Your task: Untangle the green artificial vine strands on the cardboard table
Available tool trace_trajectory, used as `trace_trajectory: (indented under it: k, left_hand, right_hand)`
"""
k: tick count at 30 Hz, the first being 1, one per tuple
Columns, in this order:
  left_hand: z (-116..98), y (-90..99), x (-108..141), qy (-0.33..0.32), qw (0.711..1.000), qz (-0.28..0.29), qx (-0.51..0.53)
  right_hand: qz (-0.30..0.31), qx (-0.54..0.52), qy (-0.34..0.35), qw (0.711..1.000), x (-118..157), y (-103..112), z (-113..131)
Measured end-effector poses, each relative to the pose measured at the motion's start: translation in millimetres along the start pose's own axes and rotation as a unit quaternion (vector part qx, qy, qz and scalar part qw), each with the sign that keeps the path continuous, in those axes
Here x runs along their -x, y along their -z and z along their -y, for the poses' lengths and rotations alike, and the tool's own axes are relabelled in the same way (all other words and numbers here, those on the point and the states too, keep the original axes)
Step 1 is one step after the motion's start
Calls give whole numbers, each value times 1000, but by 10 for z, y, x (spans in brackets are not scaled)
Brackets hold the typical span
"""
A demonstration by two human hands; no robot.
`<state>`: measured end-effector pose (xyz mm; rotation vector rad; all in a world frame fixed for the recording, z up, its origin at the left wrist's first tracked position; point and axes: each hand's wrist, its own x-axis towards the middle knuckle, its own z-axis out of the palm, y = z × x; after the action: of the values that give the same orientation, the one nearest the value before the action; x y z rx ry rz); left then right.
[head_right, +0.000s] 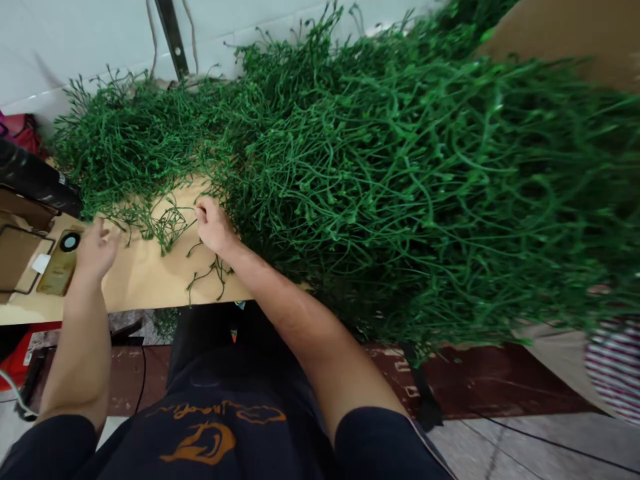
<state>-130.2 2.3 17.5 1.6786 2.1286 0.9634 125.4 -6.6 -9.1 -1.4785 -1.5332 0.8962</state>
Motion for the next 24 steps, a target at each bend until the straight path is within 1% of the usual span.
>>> trace_trajectory:
  k: [1, 2, 4, 5, 8, 9, 10, 12, 14, 15, 17, 19, 20, 22, 24]
  left_hand:
    - [30, 19, 122, -8, 999, 11, -44]
    - [46, 38, 243, -13, 997, 35, -63]
    - [37, 66, 461, -40, 995, 73, -63]
    - [14, 71, 551, -65, 993, 74, -59]
    - [-102, 33, 765, -179, 982, 33, -51]
    - [-148, -1, 832, -217, 974, 32, -50]
    - [-193, -47, 902, -249, 966, 43, -49]
    - [-274, -165, 1063, -299, 948, 97, -56]
    - [-340, -303, 1239, -334, 926, 157, -78]
    - [-370, -370, 1326, -348, 917, 174, -88]
    - [-442, -491, 1486, -369, 906, 184, -99]
    - [-545, -587, 1622, -392, 895, 195, -84]
    - [-611, -626, 1681, -410, 885, 208, -70]
    - [-754, -682, 1775, -454, 856, 244, -34]
    - [-882, -695, 1817, -485, 829, 280, -2]
  right_hand:
    - [2, -5, -9, 1000, -19, -23, -29]
    - [5, -11, -16, 1000, -35, -45, -54]
    - [7, -24, -24, 999, -56, -82, -89]
    - [6, -31, -26, 999, -62, -94, -99]
    - [1, -47, -30, 998, -75, -98, -110]
    - [-2, -52, -32, 998, -82, -91, -113]
    - [-6, -56, -35, 998, -92, -82, -118]
    - [-13, -66, -43, 997, -117, -68, -137]
    - [-21, -76, -49, 996, -147, -67, -169]
    - [-26, -82, -49, 995, -162, -74, -187]
    - [-39, -97, -38, 994, -191, -96, -224]
    - [-51, -122, -21, 991, -218, -121, -259]
    - [-59, -139, -14, 988, -229, -132, -276]
    - [-70, -179, 4, 981, -248, -144, -307]
    - [-73, -216, 23, 973, -256, -136, -333]
